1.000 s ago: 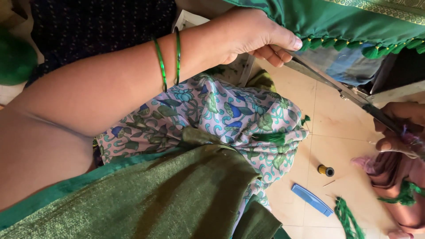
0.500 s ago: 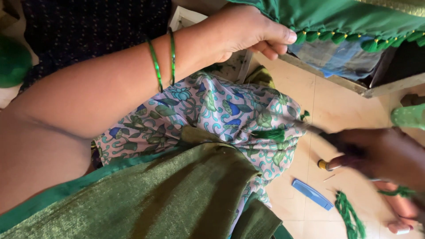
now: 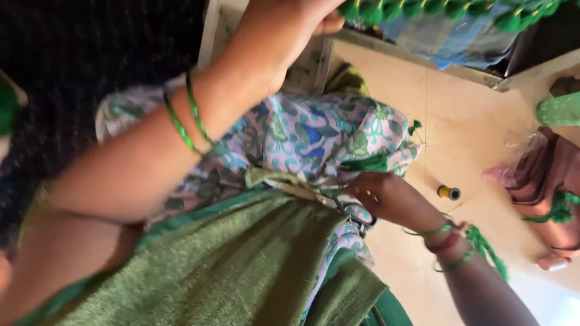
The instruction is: The recorder is sewing small green decorative pom-poms or tassels onto the edge of a green fabric.
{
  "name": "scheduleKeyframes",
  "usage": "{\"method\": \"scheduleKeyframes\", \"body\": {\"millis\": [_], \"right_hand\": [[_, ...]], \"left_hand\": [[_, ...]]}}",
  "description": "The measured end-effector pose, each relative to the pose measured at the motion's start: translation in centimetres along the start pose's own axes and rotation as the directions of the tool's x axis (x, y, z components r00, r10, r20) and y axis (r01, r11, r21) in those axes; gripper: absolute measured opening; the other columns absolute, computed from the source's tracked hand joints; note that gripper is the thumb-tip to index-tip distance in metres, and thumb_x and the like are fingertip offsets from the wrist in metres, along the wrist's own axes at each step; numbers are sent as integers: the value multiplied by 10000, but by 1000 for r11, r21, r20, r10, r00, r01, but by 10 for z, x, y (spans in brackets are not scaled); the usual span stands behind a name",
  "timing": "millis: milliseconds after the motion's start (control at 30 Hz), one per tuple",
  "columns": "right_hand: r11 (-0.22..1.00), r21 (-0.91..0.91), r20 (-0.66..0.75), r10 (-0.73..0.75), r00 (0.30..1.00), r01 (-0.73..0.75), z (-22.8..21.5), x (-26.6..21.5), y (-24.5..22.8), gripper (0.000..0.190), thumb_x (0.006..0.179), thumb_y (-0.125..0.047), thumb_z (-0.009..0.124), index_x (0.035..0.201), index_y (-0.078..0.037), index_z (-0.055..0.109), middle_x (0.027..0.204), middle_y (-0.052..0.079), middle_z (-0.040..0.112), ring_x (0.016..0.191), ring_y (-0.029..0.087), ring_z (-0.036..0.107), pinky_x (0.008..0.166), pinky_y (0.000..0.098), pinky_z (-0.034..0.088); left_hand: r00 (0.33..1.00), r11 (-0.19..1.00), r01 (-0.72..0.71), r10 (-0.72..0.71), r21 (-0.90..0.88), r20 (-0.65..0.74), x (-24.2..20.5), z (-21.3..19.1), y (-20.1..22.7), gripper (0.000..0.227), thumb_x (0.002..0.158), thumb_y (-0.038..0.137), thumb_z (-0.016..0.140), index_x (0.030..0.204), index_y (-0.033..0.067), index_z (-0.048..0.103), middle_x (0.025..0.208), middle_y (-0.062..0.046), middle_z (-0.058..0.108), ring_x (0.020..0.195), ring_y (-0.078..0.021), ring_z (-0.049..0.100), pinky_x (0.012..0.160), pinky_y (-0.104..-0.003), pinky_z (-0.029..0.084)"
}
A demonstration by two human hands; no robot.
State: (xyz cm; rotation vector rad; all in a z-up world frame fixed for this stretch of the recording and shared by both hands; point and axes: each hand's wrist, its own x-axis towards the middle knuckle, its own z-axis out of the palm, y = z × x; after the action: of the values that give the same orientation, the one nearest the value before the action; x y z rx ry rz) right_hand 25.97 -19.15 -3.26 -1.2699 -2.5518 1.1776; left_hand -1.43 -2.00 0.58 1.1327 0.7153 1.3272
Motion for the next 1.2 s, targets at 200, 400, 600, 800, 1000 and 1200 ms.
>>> {"method": "scheduleKeyframes", "body": {"millis": [200,400,600,800,1000,1200], "right_hand": [[895,-442,-294,-200,935,53,28,57,-9,194,805,-20,646,981,-78,704,981,117,687,952,318,665,799,411,567],[877,-476,-277,-228,933,73,-8,69,-24,291,714,-5,641,984,-88,711,933,110,685,947,321,676,772,405,564],[987,128,-550,-11,835,98,-70,102,-52,117,933,-120,663,1020,-45,683,906,76,728,729,192,681,640,311,551],[637,732,-508,277,816,240,-79,144,-60,120,1011,-103,638,963,-32,722,688,54,673,534,80,551,475,232,412],[512,729,-629,239,740,454,-66,147,-61,74,1022,-43,650,993,-13,711,755,95,691,572,127,605,476,252,453],[600,614,-717,152,680,513,-67,142,-57,71,1021,5,639,1003,15,707,860,118,719,686,191,689,602,327,583]], "left_hand": [[983,960,167,-179,-224,-36,-19,11,40,418,953,361,707,1177,10,675,1066,-61,755,959,-187,756,819,-342,627],[992,992,123,-122,-42,31,-25,-6,51,410,964,342,694,1189,0,678,1094,-101,779,1000,-206,772,870,-324,608],[992,991,113,-109,-70,56,-29,-8,53,238,944,173,760,1089,-13,734,1022,-104,771,924,-190,740,871,-326,600],[990,990,118,-110,-83,92,-31,-10,54,189,931,96,748,1083,-12,714,1004,-83,764,905,-163,726,845,-311,590],[980,985,147,-133,-92,146,-35,-14,53,171,971,76,713,1115,-15,699,1021,-63,746,917,-129,692,826,-294,565],[969,981,149,-119,-127,217,-35,-7,60,152,996,67,680,1104,-40,693,976,-87,736,874,-156,684,800,-308,561]]}}
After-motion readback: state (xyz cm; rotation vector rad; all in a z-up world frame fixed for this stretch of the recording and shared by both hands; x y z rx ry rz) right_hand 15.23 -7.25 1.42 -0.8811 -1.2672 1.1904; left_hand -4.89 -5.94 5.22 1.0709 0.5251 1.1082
